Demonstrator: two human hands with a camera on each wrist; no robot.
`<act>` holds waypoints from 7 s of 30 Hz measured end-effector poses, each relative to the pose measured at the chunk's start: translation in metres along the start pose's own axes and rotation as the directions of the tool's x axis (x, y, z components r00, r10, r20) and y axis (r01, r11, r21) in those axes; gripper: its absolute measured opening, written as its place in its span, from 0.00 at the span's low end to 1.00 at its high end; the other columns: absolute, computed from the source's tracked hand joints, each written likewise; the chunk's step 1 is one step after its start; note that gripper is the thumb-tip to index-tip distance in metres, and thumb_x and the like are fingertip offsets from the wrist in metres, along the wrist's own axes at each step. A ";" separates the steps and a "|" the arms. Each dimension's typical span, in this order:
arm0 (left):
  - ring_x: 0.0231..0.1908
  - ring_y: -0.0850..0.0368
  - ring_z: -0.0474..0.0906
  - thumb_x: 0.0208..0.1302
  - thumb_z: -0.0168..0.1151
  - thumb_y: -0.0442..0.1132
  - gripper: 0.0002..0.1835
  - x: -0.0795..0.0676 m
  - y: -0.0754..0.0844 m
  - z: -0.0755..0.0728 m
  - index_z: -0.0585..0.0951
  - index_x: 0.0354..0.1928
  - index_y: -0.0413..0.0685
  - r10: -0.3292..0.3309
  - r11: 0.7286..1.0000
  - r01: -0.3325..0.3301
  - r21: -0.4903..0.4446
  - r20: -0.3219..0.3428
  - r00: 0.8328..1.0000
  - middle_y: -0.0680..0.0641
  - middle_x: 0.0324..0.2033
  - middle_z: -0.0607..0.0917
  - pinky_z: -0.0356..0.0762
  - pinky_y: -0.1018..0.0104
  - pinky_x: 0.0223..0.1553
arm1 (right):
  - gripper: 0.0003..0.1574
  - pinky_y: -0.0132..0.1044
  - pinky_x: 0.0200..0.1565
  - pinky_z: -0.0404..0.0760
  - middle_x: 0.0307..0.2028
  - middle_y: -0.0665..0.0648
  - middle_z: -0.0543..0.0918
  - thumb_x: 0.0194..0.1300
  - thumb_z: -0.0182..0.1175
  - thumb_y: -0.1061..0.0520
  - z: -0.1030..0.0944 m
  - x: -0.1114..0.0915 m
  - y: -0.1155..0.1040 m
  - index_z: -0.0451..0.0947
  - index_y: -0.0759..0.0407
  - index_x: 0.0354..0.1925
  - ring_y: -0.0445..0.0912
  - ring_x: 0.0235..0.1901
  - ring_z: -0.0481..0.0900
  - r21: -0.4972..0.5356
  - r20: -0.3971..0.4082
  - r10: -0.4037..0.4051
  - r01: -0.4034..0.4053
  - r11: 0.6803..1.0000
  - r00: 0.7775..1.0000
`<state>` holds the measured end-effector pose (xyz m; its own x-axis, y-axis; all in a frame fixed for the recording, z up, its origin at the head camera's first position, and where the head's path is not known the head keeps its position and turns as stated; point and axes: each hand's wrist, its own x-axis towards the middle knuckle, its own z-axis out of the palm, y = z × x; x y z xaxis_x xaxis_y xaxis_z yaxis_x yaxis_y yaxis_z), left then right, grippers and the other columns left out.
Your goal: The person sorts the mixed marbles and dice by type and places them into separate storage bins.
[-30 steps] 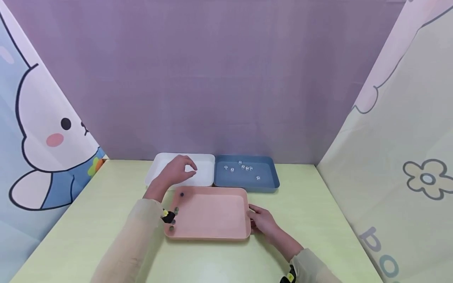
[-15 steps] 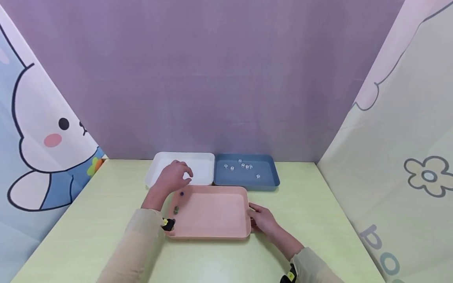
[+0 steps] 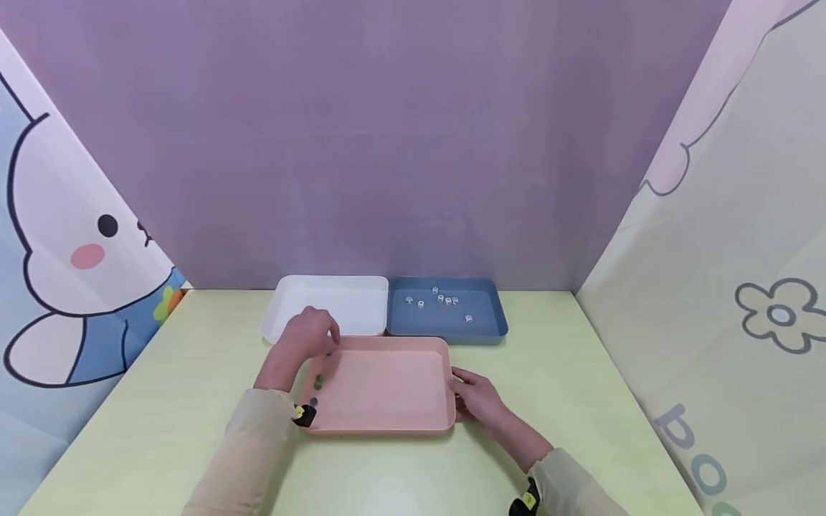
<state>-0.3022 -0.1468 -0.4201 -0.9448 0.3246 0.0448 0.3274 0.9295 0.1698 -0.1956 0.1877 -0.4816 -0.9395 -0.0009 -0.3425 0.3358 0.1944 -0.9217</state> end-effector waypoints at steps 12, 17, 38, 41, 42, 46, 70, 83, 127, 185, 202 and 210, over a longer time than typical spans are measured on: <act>0.40 0.47 0.72 0.53 0.73 0.40 0.05 -0.007 -0.002 0.005 0.90 0.33 0.59 -0.119 0.992 0.117 0.040 0.069 0.990 0.51 0.37 0.85 0.75 0.49 0.42 | 0.31 0.39 0.30 0.82 0.35 0.60 0.83 0.72 0.54 0.54 0.000 0.000 0.000 0.65 0.62 0.69 0.48 0.30 0.80 0.000 -0.005 -0.017 0.017 1.000 1.000; 0.39 0.44 0.72 0.52 0.72 0.39 0.03 -0.003 -0.003 0.007 0.89 0.28 0.58 -0.141 0.989 0.138 0.049 0.056 0.988 0.48 0.36 0.85 0.75 0.48 0.39 | 0.31 0.39 0.30 0.81 0.35 0.59 0.83 0.72 0.54 0.54 0.000 -0.001 0.000 0.65 0.62 0.69 0.48 0.30 0.80 -0.007 -0.009 -0.015 0.015 1.000 1.000; 0.40 0.41 0.74 0.52 0.72 0.34 0.12 -0.003 0.008 0.021 0.82 0.39 0.43 -0.275 0.950 0.252 0.187 0.107 0.956 0.40 0.36 0.83 0.71 0.43 0.48 | 0.30 0.39 0.30 0.83 0.37 0.61 0.83 0.73 0.53 0.56 0.000 -0.002 0.003 0.64 0.63 0.69 0.48 0.31 0.81 0.036 0.012 -0.028 0.028 0.999 1.000; 0.41 0.40 0.74 0.45 0.76 0.34 0.18 -0.002 0.008 0.022 0.81 0.40 0.44 -0.265 0.948 0.240 0.208 0.107 0.958 0.41 0.37 0.83 0.69 0.42 0.50 | 0.30 0.39 0.30 0.83 0.36 0.61 0.83 0.73 0.53 0.56 0.000 -0.001 0.002 0.65 0.63 0.69 0.48 0.31 0.81 0.036 0.008 -0.026 0.025 0.999 1.000; 0.41 0.40 0.74 0.43 0.78 0.35 0.20 -0.001 0.008 0.022 0.81 0.41 0.44 -0.262 0.948 0.235 0.216 0.108 0.959 0.41 0.37 0.83 0.69 0.42 0.50 | 0.30 0.40 0.30 0.83 0.36 0.60 0.83 0.73 0.53 0.56 0.000 -0.001 0.003 0.65 0.63 0.69 0.48 0.31 0.81 0.035 0.007 -0.025 0.025 0.999 1.000; 0.41 0.41 0.73 0.38 0.81 0.36 0.25 -0.001 0.011 0.020 0.81 0.42 0.44 -0.245 0.946 0.212 0.245 0.111 0.963 0.42 0.36 0.82 0.69 0.42 0.50 | 0.29 0.40 0.30 0.82 0.35 0.59 0.83 0.73 0.53 0.56 0.001 0.000 0.003 0.66 0.62 0.69 0.48 0.31 0.80 0.032 0.000 -0.022 0.022 0.999 1.000; 0.31 0.54 0.74 0.51 0.63 0.30 0.10 -0.003 0.019 0.008 0.84 0.22 0.55 -0.054 0.958 0.088 -0.271 0.129 0.990 0.56 0.26 0.81 0.73 0.61 0.32 | 0.29 0.38 0.29 0.81 0.34 0.60 0.82 0.73 0.53 0.55 0.002 -0.002 0.001 0.67 0.62 0.68 0.48 0.29 0.80 0.004 -0.012 -0.021 0.021 1.000 1.000; 0.41 0.58 0.75 0.55 0.71 0.45 0.03 0.016 0.017 0.009 0.86 0.31 0.61 0.009 0.932 0.000 -0.361 0.023 1.000 0.57 0.39 0.82 0.75 0.60 0.46 | 0.28 0.39 0.28 0.81 0.36 0.62 0.82 0.72 0.53 0.56 0.004 -0.002 -0.002 0.67 0.63 0.67 0.48 0.28 0.80 0.026 -0.020 -0.013 0.014 1.000 1.000; 0.55 0.52 0.74 0.58 0.72 0.43 0.09 0.071 0.015 0.040 0.88 0.40 0.50 0.061 0.629 -0.184 -0.755 -0.188 0.980 0.51 0.45 0.84 0.68 0.45 0.59 | 0.29 0.38 0.29 0.81 0.35 0.60 0.83 0.72 0.53 0.55 0.003 -0.001 -0.001 0.66 0.63 0.68 0.48 0.29 0.81 0.018 0.000 -0.025 0.025 1.000 1.000; 0.55 0.50 0.74 0.61 0.69 0.44 0.08 0.079 0.014 0.067 0.88 0.40 0.51 0.001 0.655 -0.104 -0.749 -0.136 0.991 0.48 0.49 0.84 0.69 0.52 0.60 | 0.29 0.39 0.29 0.81 0.35 0.60 0.83 0.72 0.54 0.54 0.005 0.000 0.005 0.68 0.63 0.67 0.48 0.29 0.80 0.034 -0.017 -0.045 0.046 0.998 0.999; 0.52 0.51 0.75 0.58 0.70 0.41 0.08 0.046 0.005 0.012 0.88 0.40 0.49 0.138 0.918 -0.167 -0.360 -0.106 0.985 0.53 0.42 0.84 0.71 0.56 0.57 | 0.28 0.39 0.28 0.82 0.34 0.60 0.83 0.71 0.54 0.55 0.002 -0.001 0.003 0.69 0.63 0.66 0.48 0.28 0.80 0.048 -0.031 -0.048 0.049 0.998 0.998; 0.48 0.47 0.71 0.56 0.70 0.43 0.03 0.016 0.002 -0.007 0.88 0.33 0.57 0.048 0.990 -0.051 -0.133 -0.022 0.999 0.51 0.42 0.83 0.73 0.51 0.50 | 0.28 0.39 0.28 0.81 0.34 0.61 0.83 0.72 0.54 0.55 0.004 0.000 0.002 0.68 0.63 0.66 0.48 0.28 0.80 0.044 -0.026 -0.041 0.043 0.998 0.999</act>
<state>-0.3167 -0.1404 -0.4125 -0.9280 0.3649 0.0747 0.3701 0.8805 0.2964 -0.1942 0.1839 -0.4845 -0.9541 0.0167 -0.2991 0.2981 0.1512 -0.9425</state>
